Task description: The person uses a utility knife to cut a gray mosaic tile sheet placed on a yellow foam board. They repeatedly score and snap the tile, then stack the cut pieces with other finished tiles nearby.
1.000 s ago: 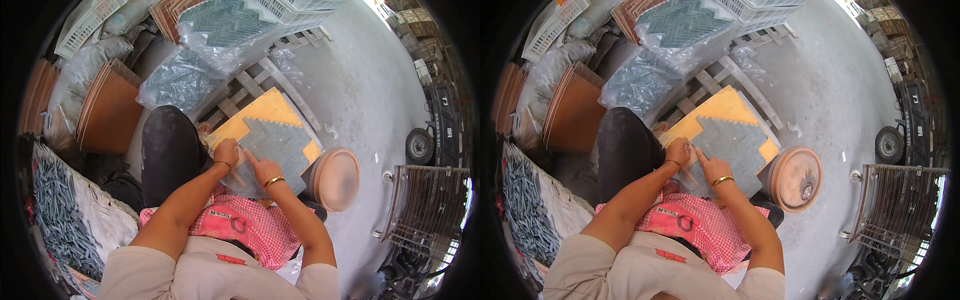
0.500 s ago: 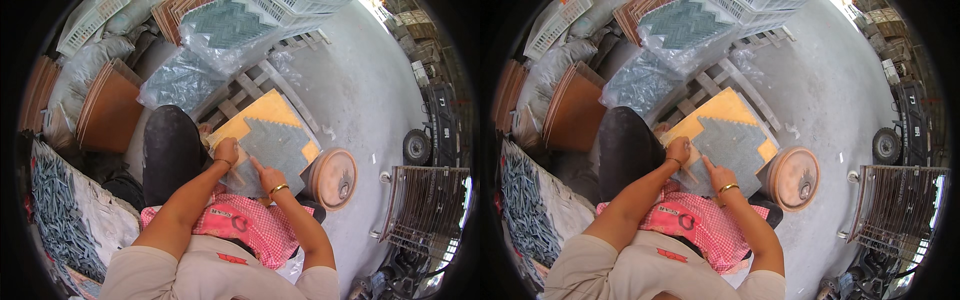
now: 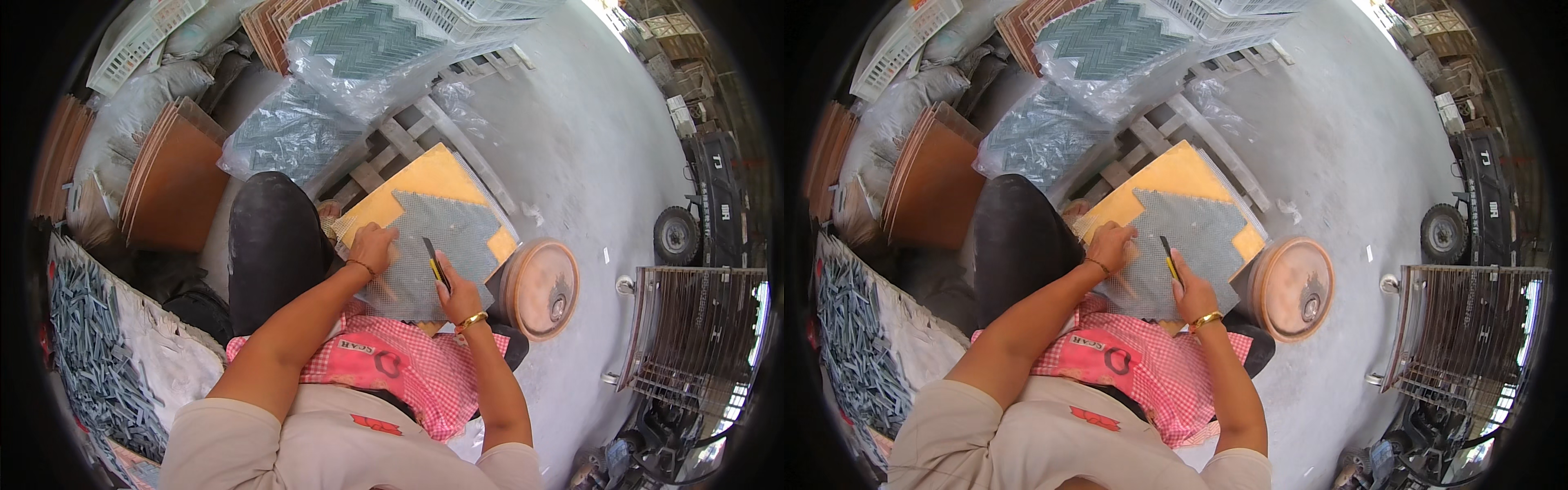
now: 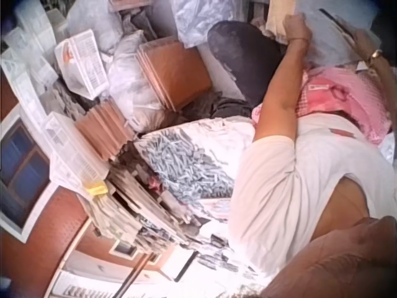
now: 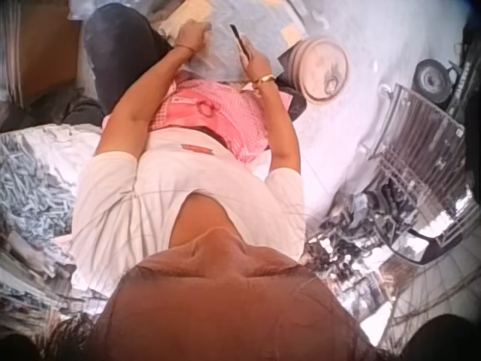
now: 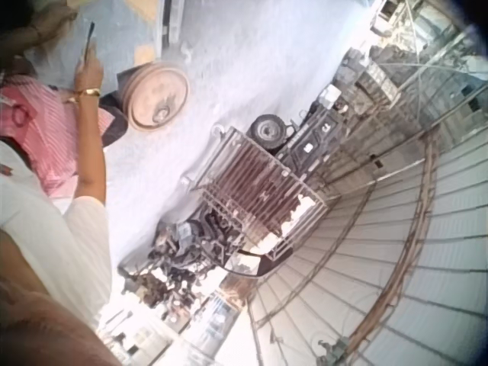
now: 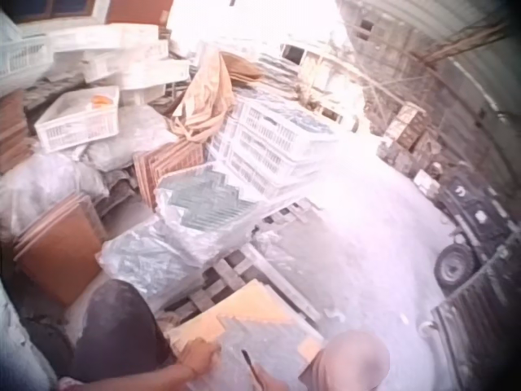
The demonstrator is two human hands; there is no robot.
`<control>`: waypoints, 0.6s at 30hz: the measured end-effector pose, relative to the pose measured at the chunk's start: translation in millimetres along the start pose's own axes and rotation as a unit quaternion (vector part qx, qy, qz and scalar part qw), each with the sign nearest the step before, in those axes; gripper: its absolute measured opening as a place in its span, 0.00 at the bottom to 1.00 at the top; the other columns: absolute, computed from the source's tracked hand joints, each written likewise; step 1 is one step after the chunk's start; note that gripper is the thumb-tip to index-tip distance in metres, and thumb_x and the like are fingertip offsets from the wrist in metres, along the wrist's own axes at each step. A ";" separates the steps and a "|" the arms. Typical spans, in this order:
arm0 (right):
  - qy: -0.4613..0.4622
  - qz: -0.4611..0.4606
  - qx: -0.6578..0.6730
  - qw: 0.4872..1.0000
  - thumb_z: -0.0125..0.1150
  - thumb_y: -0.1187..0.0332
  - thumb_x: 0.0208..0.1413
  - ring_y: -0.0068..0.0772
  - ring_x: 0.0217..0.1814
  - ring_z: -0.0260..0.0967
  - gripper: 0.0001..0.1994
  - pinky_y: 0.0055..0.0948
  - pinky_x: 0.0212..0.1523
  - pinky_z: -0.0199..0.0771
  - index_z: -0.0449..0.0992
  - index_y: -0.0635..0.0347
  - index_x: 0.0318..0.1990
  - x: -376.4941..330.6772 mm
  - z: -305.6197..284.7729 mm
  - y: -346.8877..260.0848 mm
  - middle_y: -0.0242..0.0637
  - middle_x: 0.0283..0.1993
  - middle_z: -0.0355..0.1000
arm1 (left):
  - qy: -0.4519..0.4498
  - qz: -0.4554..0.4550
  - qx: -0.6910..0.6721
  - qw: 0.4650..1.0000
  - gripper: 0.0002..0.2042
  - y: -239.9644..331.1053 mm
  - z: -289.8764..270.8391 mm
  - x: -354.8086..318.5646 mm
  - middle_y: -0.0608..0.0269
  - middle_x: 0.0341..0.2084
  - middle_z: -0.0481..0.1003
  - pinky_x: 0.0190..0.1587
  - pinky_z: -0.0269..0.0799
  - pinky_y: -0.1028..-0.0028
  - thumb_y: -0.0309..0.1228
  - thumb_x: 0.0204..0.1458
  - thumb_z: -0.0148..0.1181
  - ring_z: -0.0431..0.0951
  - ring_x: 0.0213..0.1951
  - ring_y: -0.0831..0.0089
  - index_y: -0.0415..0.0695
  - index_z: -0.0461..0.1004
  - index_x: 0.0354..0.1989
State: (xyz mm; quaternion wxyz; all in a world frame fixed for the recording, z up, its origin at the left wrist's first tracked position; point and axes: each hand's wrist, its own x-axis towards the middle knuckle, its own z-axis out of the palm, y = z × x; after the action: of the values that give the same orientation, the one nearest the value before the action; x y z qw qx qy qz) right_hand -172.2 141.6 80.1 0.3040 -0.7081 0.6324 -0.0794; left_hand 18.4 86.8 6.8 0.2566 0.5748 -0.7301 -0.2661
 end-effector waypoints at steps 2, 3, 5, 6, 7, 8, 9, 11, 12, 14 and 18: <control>0.025 0.011 0.029 0.999 0.49 0.70 0.46 0.50 0.27 0.66 0.29 0.41 0.29 0.65 0.50 0.37 0.58 -4.5 0.0 0.6 0.50 0.27 0.68 | -0.063 -0.029 0.013 0.998 0.05 6.5 -2.3 0.7 0.59 0.22 0.70 0.36 0.62 0.66 0.24 0.35 0.50 0.67 0.32 0.59 0.46 0.72 0.22; 0.028 0.015 0.038 0.999 0.50 0.69 0.46 0.51 0.27 0.66 0.30 0.41 0.29 0.65 0.50 0.37 0.58 -6.7 4.2 0.8 0.50 0.28 0.68 | -0.095 -0.041 0.020 0.994 0.05 8.8 -3.0 1.8 0.59 0.22 0.70 0.36 0.62 0.66 0.25 0.35 0.50 0.67 0.32 0.59 0.46 0.72 0.22; 0.025 0.027 0.047 0.998 0.50 0.69 0.46 0.51 0.27 0.66 0.30 0.42 0.29 0.65 0.49 0.37 0.58 -8.7 15.0 0.5 0.50 0.28 0.68 | -0.116 -0.009 0.050 0.992 0.04 10.6 -3.6 3.0 0.58 0.21 0.71 0.34 0.63 0.65 0.25 0.35 0.53 0.68 0.30 0.59 0.45 0.73 0.21; 0.018 0.035 0.045 0.998 0.51 0.69 0.46 0.51 0.27 0.66 0.30 0.42 0.30 0.65 0.49 0.38 0.58 -8.6 21.5 -0.6 0.50 0.28 0.68 | -0.126 0.006 0.065 0.990 0.03 10.2 -3.8 3.1 0.57 0.21 0.72 0.34 0.64 0.65 0.26 0.34 0.54 0.68 0.30 0.59 0.45 0.73 0.21; 0.010 0.044 0.044 0.998 0.51 0.68 0.46 0.52 0.27 0.66 0.30 0.42 0.30 0.65 0.49 0.38 0.58 -8.8 27.4 -2.1 0.50 0.28 0.68 | -0.127 0.015 0.058 0.990 0.03 6.1 -0.7 4.4 0.57 0.21 0.72 0.33 0.64 0.65 0.26 0.34 0.54 0.68 0.29 0.60 0.45 0.73 0.20; 0.013 0.040 0.053 0.998 0.51 0.68 0.45 0.52 0.28 0.66 0.30 0.43 0.30 0.65 0.50 0.37 0.57 -7.8 31.6 -7.8 0.50 0.28 0.68 | -0.127 0.021 0.053 0.990 0.02 -0.2 1.9 5.6 0.58 0.21 0.71 0.33 0.64 0.65 0.26 0.34 0.54 0.68 0.29 0.60 0.45 0.72 0.20; -0.002 0.048 0.049 0.998 0.51 0.68 0.46 0.52 0.28 0.66 0.30 0.43 0.31 0.65 0.50 0.37 0.57 -6.2 36.3 -10.6 0.50 0.27 0.68 | -0.126 0.027 0.047 0.991 0.02 -5.3 4.7 5.7 0.58 0.21 0.71 0.32 0.64 0.65 0.27 0.34 0.55 0.68 0.28 0.60 0.45 0.72 0.19; -0.031 0.063 0.039 0.997 0.51 0.68 0.46 0.52 0.28 0.66 0.29 0.44 0.31 0.65 0.50 0.37 0.57 -2.6 44.6 -12.6 0.51 0.27 0.68 | -0.100 0.047 0.039 0.993 0.01 -10.1 8.3 3.7 0.59 0.20 0.70 0.32 0.64 0.66 0.27 0.34 0.55 0.68 0.28 0.60 0.46 0.71 0.18; -0.043 0.061 0.027 0.997 0.51 0.68 0.46 0.53 0.28 0.66 0.29 0.45 0.31 0.66 0.50 0.37 0.57 -1.8 46.7 -12.7 0.51 0.27 0.68 | -0.087 0.057 0.034 0.994 0.01 -10.6 8.7 3.6 0.59 0.19 0.70 0.32 0.64 0.66 0.26 0.34 0.55 0.68 0.28 0.60 0.46 0.71 0.17; -0.069 0.096 0.011 0.993 0.50 0.68 0.46 0.54 0.31 0.66 0.29 0.43 0.34 0.66 0.50 0.37 0.57 -1.7 44.5 -15.9 0.52 0.30 0.68 | -0.080 0.059 0.025 0.995 0.01 -9.9 8.7 3.1 0.60 0.18 0.68 0.31 0.64 0.66 0.26 0.34 0.55 0.67 0.28 0.60 0.46 0.70 0.16; -0.084 0.122 -0.018 0.989 0.48 0.68 0.47 0.54 0.31 0.66 0.28 0.44 0.34 0.65 0.49 0.37 0.57 4.0 44.8 -21.3 0.53 0.29 0.68 | -0.072 0.058 0.016 0.996 0.02 -11.2 10.6 4.2 0.60 0.18 0.68 0.31 0.64 0.66 0.26 0.34 0.55 0.67 0.28 0.60 0.46 0.69 0.16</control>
State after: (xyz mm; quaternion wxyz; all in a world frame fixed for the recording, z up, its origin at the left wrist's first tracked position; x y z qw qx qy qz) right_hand -131.2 153.0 54.3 0.3504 -0.6349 0.6879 0.0295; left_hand 18.2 81.4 -8.3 0.2094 0.5151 -0.7827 -0.2796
